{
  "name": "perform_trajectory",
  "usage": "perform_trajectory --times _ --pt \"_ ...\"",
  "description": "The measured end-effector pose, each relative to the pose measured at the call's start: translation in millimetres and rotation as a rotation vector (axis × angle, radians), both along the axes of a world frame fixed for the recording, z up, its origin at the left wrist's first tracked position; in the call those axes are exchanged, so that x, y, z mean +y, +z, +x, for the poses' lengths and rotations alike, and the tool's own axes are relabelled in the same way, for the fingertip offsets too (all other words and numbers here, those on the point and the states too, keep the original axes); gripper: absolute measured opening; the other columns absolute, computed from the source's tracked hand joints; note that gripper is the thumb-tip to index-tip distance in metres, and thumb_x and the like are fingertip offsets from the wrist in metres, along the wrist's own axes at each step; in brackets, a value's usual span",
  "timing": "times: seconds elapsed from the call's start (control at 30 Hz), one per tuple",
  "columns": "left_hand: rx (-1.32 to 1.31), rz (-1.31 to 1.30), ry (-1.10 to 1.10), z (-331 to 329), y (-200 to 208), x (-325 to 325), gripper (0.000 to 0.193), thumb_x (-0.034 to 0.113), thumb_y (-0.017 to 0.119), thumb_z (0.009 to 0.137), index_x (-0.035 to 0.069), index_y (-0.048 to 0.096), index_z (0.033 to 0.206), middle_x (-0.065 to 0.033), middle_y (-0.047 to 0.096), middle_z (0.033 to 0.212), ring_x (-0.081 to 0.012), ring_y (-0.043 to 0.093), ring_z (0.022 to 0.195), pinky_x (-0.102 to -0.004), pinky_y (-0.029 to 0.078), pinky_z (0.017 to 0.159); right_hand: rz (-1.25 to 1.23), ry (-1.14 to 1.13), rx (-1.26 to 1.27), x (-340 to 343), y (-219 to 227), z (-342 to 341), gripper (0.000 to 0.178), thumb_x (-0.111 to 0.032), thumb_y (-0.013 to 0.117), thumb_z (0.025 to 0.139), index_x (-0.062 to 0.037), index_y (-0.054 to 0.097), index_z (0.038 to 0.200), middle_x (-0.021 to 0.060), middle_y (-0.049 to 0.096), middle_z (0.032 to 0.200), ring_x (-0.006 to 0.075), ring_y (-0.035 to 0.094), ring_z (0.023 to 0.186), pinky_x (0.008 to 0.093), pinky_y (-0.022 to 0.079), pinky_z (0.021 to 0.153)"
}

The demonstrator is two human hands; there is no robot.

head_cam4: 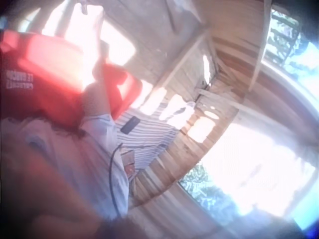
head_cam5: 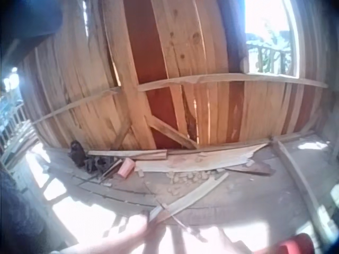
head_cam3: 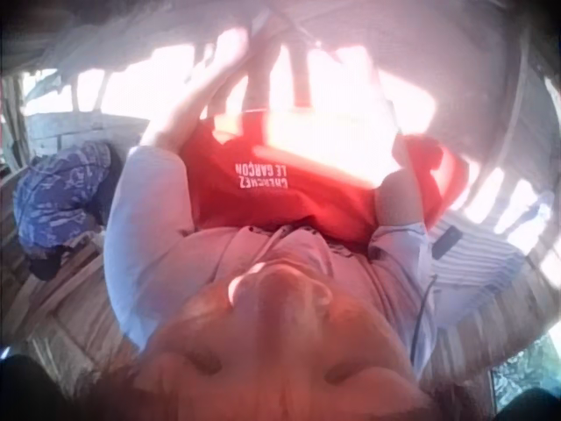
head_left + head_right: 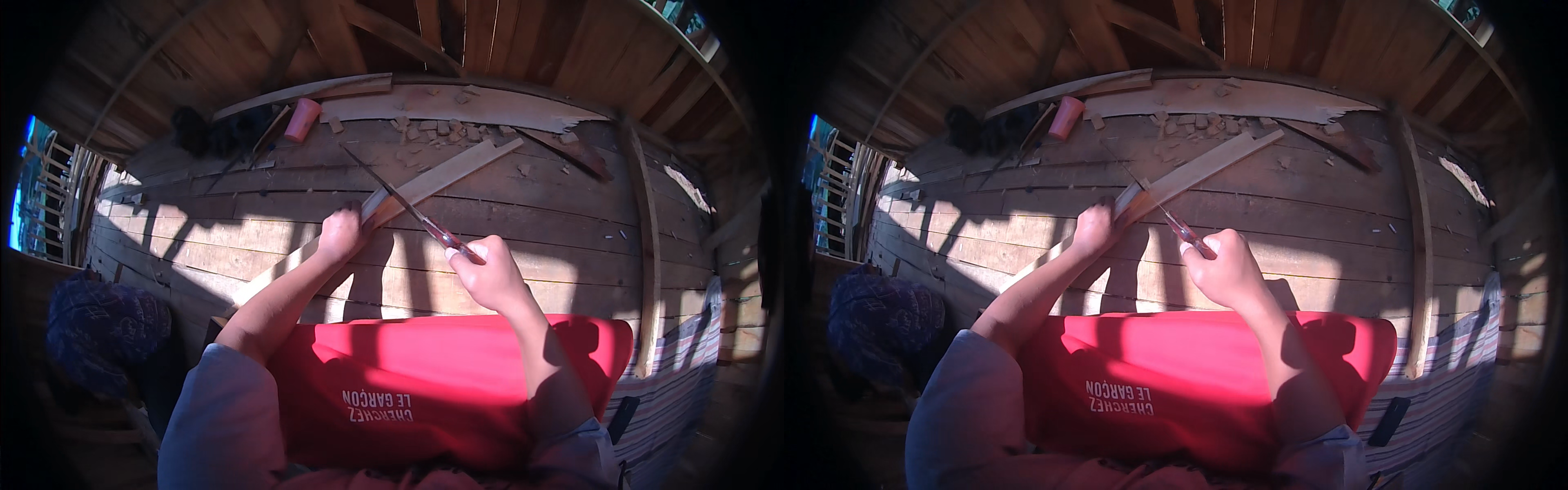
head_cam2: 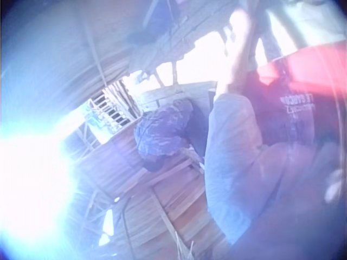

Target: The person saws through a piece of wood by hand while holding it steady on a workbench.

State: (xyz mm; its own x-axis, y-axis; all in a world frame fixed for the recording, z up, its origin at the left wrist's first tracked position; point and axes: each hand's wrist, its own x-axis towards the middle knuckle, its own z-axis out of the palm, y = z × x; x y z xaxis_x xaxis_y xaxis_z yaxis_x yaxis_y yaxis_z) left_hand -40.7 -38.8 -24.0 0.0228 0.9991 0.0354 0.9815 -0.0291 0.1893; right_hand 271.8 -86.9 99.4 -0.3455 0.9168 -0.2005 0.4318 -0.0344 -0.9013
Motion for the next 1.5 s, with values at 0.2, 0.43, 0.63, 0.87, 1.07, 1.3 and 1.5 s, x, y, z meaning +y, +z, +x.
perform_trajectory --times 0.2,0.43,0.63,0.87,1.07,1.3,1.5 --pt "0.071 0.080 -0.322 28.4 -22.8 -6.1 0.041 0.039 0.066 0.095 0.000 0.061 0.106 -0.0216 0.069 0.096 -0.0402 0.071 0.088 -0.0504 0.059 0.075 0.142 -0.104 0.038 36.0 -71.7 -54.2 0.043 -0.025 0.067 0.089 0.0042 0.052 0.061 0.0132 0.052 0.052 0.0173 0.048 0.052 0.0439 0.041 0.055" --pt "0.010 -0.130 -0.217 19.4 16.9 10.0 0.046 0.048 0.065 0.093 0.002 0.065 0.102 -0.0231 0.071 0.099 -0.0435 0.071 0.088 -0.0520 0.058 0.077 0.022 -0.228 0.212 48.4 -51.2 -11.9 0.046 -0.024 0.067 0.093 0.0012 0.050 0.058 0.0022 0.047 0.051 0.0099 0.042 0.053 0.0376 0.034 0.051" --pt "-0.006 -0.066 -0.115 -4.7 20.0 16.1 0.042 0.045 0.068 0.091 0.004 0.065 0.103 -0.0230 0.071 0.096 -0.0438 0.070 0.089 -0.0527 0.056 0.077 -0.006 -0.361 0.273 47.5 -36.3 -19.0 0.045 -0.025 0.067 0.095 -0.0009 0.052 0.060 -0.0007 0.049 0.054 0.0093 0.043 0.054 0.0357 0.036 0.053" --pt "-0.042 -0.016 0.027 8.8 -3.9 13.3 0.047 0.048 0.071 0.087 0.005 0.064 0.106 -0.0227 0.071 0.098 -0.0435 0.070 0.094 -0.0517 0.055 0.082 -0.193 -0.367 0.447 41.9 -59.8 -33.5 0.047 -0.026 0.066 0.096 -0.0049 0.051 0.057 -0.0011 0.052 0.054 0.0096 0.048 0.049 0.0340 0.037 0.048" --pt "-0.153 -0.074 0.167 17.5 9.2 16.8 0.052 0.049 0.073 0.082 0.008 0.069 0.113 -0.0211 0.073 0.101 -0.0402 0.071 0.097 -0.0487 0.056 0.087 -0.134 -0.311 0.514 38.4 -83.3 -57.1 0.048 -0.026 0.065 0.098 -0.0066 0.051 0.057 -0.0023 0.050 0.051 0.0083 0.048 0.045 0.0320 0.035 0.043" --pt "-0.137 -0.064 0.143 15.6 9.8 13.1 0.058 0.048 0.080 0.079 0.009 0.069 0.120 -0.0197 0.072 0.116 -0.0378 0.069 0.110 -0.0462 0.056 0.093 -0.347 -0.304 0.707 34.4 -75.1 -65.2 0.040 -0.022 0.062 0.102 -0.0084 0.052 0.066 -0.0034 0.048 0.055 0.0070 0.043 0.044 0.0289 0.030 0.039" --pt "-0.087 -0.200 0.177 18.4 14.9 16.2 0.066 0.050 0.088 0.073 0.007 0.069 0.119 -0.0197 0.072 0.119 -0.0380 0.069 0.112 -0.0458 0.056 0.096 -0.296 -0.270 0.665 35.1 -82.2 -63.5 0.040 -0.022 0.062 0.103 -0.0091 0.050 0.067 -0.0033 0.048 0.057 0.0066 0.042 0.044 0.0285 0.031 0.039"
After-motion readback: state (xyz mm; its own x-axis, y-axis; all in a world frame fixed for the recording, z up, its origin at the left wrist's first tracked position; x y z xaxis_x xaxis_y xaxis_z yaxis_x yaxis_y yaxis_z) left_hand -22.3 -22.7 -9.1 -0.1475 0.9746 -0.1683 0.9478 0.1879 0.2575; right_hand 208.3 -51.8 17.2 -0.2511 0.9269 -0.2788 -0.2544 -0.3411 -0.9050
